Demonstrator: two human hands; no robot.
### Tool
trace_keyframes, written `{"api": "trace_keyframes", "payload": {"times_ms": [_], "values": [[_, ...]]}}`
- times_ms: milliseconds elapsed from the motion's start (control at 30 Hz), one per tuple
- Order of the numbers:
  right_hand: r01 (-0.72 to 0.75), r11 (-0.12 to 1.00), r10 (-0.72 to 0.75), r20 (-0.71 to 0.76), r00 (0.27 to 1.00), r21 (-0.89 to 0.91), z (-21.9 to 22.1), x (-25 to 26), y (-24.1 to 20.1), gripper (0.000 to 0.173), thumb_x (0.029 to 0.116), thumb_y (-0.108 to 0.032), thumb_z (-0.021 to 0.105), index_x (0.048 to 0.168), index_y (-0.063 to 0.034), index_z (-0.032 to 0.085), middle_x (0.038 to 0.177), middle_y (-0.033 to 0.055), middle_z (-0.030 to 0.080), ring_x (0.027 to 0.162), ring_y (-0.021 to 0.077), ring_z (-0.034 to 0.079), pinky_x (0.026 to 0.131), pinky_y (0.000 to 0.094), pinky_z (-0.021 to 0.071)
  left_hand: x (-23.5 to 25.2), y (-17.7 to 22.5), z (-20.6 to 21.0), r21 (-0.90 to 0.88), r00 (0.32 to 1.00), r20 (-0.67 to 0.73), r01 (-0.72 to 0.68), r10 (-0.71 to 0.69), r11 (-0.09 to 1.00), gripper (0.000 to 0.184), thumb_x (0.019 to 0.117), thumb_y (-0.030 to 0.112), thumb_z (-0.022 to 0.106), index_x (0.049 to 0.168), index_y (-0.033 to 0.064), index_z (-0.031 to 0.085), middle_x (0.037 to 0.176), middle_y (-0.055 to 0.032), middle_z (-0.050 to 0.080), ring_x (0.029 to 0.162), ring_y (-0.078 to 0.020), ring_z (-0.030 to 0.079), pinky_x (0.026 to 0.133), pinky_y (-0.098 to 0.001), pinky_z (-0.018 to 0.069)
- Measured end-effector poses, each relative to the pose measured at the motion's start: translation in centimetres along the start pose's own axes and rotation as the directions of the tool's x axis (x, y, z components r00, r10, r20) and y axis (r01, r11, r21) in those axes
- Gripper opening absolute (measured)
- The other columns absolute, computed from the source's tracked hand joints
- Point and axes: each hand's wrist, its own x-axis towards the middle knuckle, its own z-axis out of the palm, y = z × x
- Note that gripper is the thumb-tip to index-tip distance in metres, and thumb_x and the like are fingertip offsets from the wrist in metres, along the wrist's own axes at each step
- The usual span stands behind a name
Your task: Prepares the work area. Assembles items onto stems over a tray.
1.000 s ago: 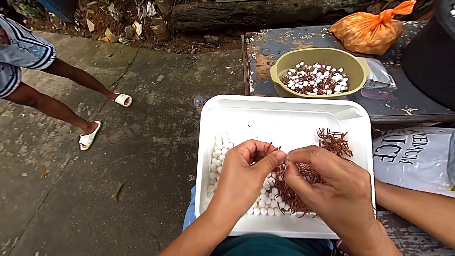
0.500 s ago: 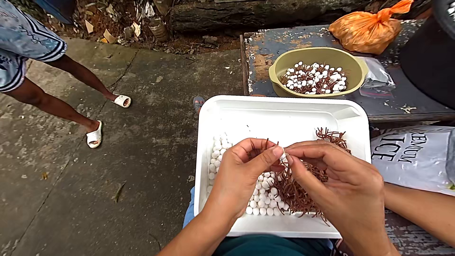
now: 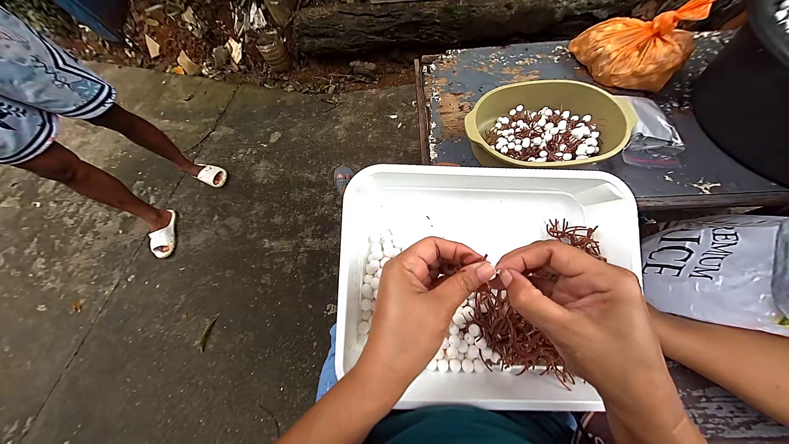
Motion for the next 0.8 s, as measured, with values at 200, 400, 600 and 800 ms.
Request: {"api": "trace_keyframes", "payload": {"times_ms": [200,400,600,800], "values": [[-0.062,0.993,0.057,0.049,0.997,0.103,-0.7,0.3,-0.2,0.006,0.0887,-0.016,0.068,0.09,-0.0183,0.073,0.079,-0.0076,0.071,0.071,0.0022,0.069,0.063,0.0151,0.0577,0.4,0.8,-0.2,-0.254,0.967,0.062,0.256,-0.249,0.933,0.01,0.0928,-0.007,0.065,0.095,0.0018,0.068,0.084,-0.0074,0.071,0.076,-0.0136,0.072,0.079,-0.0295,0.0619],[0.079,0.977,-0.091,-0.049,0.995,-0.199,-2.4,1.3,0.1,0.008,0.0929,-0.017,0.064,0.095,-0.0143,0.07,0.085,-0.0099,0.071,0.075,-0.0033,0.068,0.067,0.0116,0.0574,0.8,1.7,-0.3,-0.371,0.92,0.12,0.391,-0.374,0.842,0.013,0.0983,-0.006,0.057,0.095,0.0012,0.067,0.084,-0.0071,0.07,0.075,-0.0128,0.071,0.08,-0.0292,0.0615],[0.123,0.86,-0.188,-0.083,0.979,-0.495,-5.0,2.5,1.2,0.023,0.0994,-0.018,0.063,0.112,-0.0017,0.071,0.1,0.006,0.067,0.089,0.0056,0.067,0.078,0.0187,0.0573,0.7,2.0,-0.2,-0.418,0.911,0.155,0.411,-0.382,0.81,0.015,0.0992,-0.006,0.055,0.096,0.0009,0.068,0.084,-0.0069,0.07,0.075,-0.0129,0.071,0.08,-0.0295,0.0618],[0.27,0.956,-0.279,0.075,0.957,0.114,-0.2,0.9,1.0,0.016,0.0904,-0.018,0.076,0.106,-0.0135,0.073,0.108,-0.0034,0.068,0.098,0.0074,0.068,0.082,0.0209,0.0611,0.6,1.7,-0.3,-0.41,0.916,0.19,0.402,-0.354,0.819,0.014,0.1,0.0,0.058,0.095,0.0032,0.07,0.086,-0.0079,0.071,0.075,-0.0113,0.071,0.076,-0.0253,0.0607]]}}
